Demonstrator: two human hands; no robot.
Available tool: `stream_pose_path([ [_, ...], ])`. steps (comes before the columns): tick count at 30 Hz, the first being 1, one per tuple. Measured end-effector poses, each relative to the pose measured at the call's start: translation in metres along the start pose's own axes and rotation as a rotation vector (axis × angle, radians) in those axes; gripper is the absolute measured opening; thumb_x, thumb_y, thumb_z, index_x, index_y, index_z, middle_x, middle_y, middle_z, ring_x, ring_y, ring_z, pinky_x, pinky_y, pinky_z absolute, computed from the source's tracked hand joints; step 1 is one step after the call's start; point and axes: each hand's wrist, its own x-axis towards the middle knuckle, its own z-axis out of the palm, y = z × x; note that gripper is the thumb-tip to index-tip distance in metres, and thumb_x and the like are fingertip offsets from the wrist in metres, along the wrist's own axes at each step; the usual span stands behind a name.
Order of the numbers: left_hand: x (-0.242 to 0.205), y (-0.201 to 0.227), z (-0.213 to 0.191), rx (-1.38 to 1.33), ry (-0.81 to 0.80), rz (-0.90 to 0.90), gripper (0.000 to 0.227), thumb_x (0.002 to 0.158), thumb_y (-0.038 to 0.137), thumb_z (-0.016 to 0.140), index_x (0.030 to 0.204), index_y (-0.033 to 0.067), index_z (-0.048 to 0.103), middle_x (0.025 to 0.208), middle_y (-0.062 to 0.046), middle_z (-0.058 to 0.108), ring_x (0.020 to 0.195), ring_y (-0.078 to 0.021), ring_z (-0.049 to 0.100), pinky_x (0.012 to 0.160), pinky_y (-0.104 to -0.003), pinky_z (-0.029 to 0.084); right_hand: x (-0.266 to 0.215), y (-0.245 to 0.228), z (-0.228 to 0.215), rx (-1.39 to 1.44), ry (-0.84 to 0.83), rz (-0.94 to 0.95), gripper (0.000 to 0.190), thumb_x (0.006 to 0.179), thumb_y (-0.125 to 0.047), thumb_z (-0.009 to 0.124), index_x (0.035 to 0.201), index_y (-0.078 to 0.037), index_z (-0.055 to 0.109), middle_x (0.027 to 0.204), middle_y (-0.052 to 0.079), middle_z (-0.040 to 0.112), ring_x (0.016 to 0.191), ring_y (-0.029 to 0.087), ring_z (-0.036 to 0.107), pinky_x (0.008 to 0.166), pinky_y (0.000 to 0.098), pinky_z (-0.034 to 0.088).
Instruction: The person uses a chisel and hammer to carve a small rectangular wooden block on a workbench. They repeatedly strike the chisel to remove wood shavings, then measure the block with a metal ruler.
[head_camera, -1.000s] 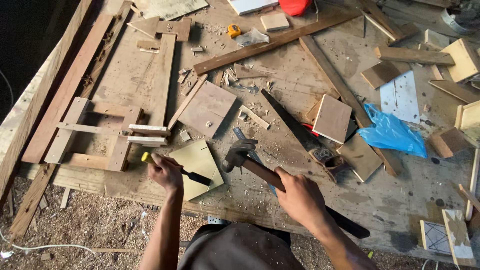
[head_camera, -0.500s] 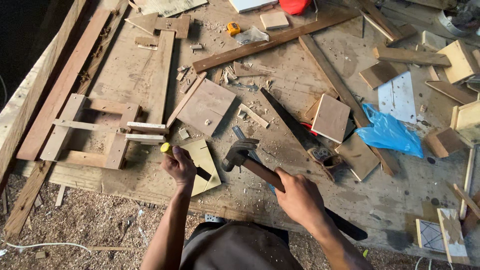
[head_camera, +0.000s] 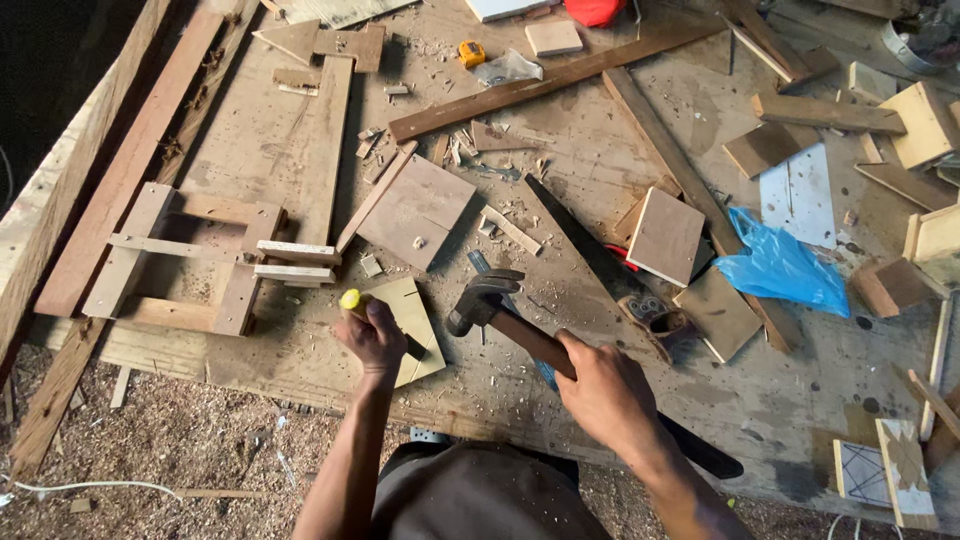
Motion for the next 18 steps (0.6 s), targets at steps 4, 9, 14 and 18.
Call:
stream_pose_path([
  [4,-0.012,0.01,-0.016,0.118,-0.045,0.146,0.037,0.111,0.034,0.045,0.091,0.0061,0.057,0.068,-0.006,0.055,0.059,-0.023,0.057,0.056,-0.035,0.042,-0.004,-0.011,-0.006,0.003,0.03,-0.056,0.032,0.086,-0.022,0.071,0.117,-0.014,0.067,0.085,0.019,0.074,0.082,0.04,0.073,0.072,0.0502,0.058],
  [9,-0.02,0.006,-0.018,-0.035,-0.245,0.132,0.028,0.104,0.028,0.047,0.102,0.0004,0.052,0.071,-0.009,0.061,0.056,-0.0272,0.061,0.053,-0.039,0.048,0.0,-0.028,-0.019,-0.013,0.089,-0.163,0.036,0.085,-0.023,0.073,0.119,-0.017,0.066,0.077,0.019,0.073,0.077,0.041,0.072,0.066,0.0515,0.057],
  [14,-0.036,-0.007,-0.017,0.121,-0.35,0.224,0.023,0.093,0.02,0.058,0.104,0.001,0.055,0.073,-0.015,0.063,0.063,-0.0395,0.062,0.06,-0.048,0.05,0.003,-0.037,-0.02,0.034,0.206,-0.342,0.036,0.083,-0.019,0.074,0.117,-0.01,0.066,0.068,0.019,0.072,0.064,0.036,0.073,0.055,0.0465,0.057],
  [18,-0.044,-0.019,-0.015,0.149,-0.485,0.168,0.011,0.084,0.016,0.063,0.093,0.0101,0.059,0.074,-0.013,0.064,0.068,-0.0384,0.065,0.064,-0.046,0.054,0.007,-0.045,-0.012,0.132,0.184,-0.442,0.031,0.086,-0.01,0.07,0.117,-0.005,0.065,0.062,0.015,0.069,0.054,0.026,0.073,0.044,0.0395,0.055],
])
